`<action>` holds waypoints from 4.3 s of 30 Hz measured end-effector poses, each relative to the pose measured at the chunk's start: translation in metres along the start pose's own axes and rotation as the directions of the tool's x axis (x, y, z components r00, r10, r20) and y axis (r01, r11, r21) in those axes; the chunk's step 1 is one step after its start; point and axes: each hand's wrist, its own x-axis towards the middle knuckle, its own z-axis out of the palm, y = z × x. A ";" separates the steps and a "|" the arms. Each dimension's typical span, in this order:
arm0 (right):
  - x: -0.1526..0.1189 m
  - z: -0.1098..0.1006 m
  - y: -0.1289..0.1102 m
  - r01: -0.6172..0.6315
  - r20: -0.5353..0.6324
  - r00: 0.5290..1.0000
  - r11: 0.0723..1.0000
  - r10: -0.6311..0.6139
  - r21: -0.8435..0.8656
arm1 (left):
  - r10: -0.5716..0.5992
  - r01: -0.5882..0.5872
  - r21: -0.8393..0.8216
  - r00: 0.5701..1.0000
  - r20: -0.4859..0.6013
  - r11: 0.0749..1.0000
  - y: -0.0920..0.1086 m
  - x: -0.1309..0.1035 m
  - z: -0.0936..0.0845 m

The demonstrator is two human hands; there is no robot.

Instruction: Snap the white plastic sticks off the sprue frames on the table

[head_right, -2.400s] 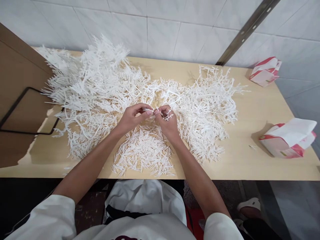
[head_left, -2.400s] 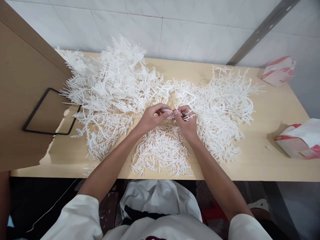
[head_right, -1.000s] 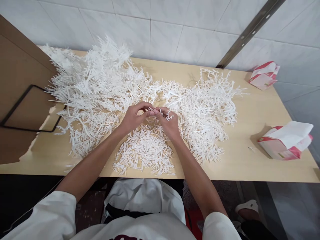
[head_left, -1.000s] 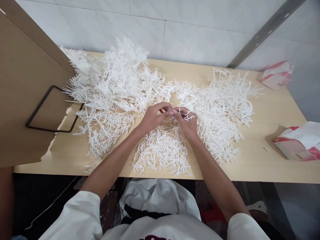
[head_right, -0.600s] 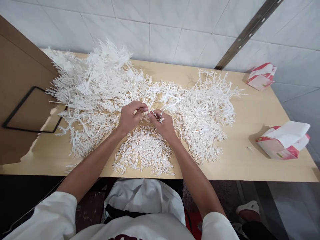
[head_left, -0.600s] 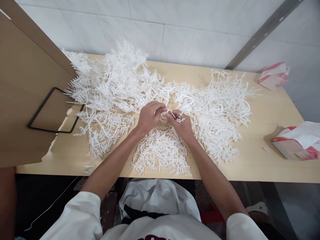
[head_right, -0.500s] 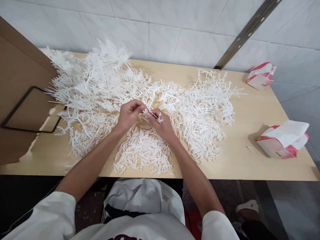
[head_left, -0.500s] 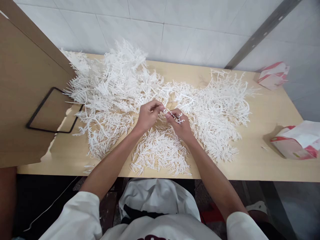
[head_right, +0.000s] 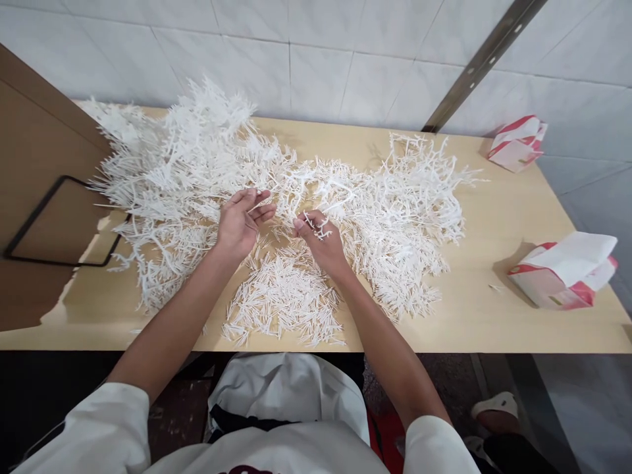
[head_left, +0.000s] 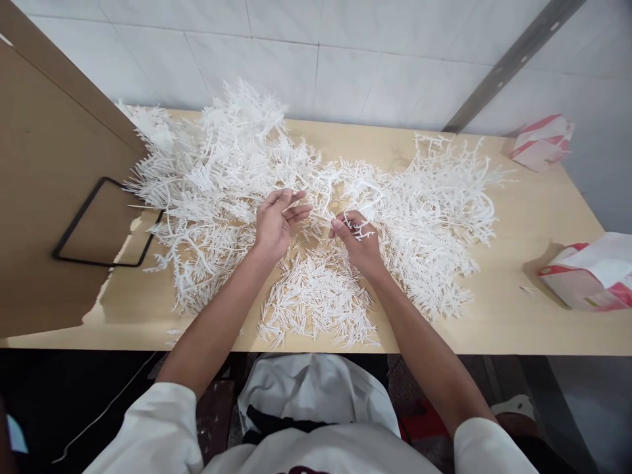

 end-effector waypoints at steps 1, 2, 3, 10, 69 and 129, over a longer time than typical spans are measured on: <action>0.001 0.000 0.002 -0.019 -0.035 0.999 1.000 0.019 -0.005 | 0.017 -0.019 0.043 0.998 0.061 0.999 0.000 -0.001 0.001; 0.003 0.000 0.004 -0.034 -0.065 0.997 0.999 0.034 -0.007 | 0.034 -0.047 0.097 0.991 0.130 0.994 0.000 -0.004 0.002; 0.004 -0.001 0.005 -0.044 -0.092 0.995 0.999 0.043 -0.007 | 0.056 -0.088 0.157 0.979 0.197 0.984 -0.001 -0.006 0.004; 0.005 -0.004 0.004 -0.027 -0.029 0.999 0.999 0.026 -0.038 | 0.030 -0.259 0.497 0.906 0.422 0.828 -0.005 -0.016 0.014; -0.002 -0.001 0.012 0.037 -0.170 0.984 0.992 -0.057 -0.119 | 0.166 -0.686 0.725 0.709 0.685 -0.059 -0.011 -0.013 -0.001; 0.002 -0.001 0.005 -0.131 -0.161 0.974 0.977 0.159 0.170 | 0.195 -0.723 0.532 0.655 0.730 0.440 -0.026 -0.023 0.012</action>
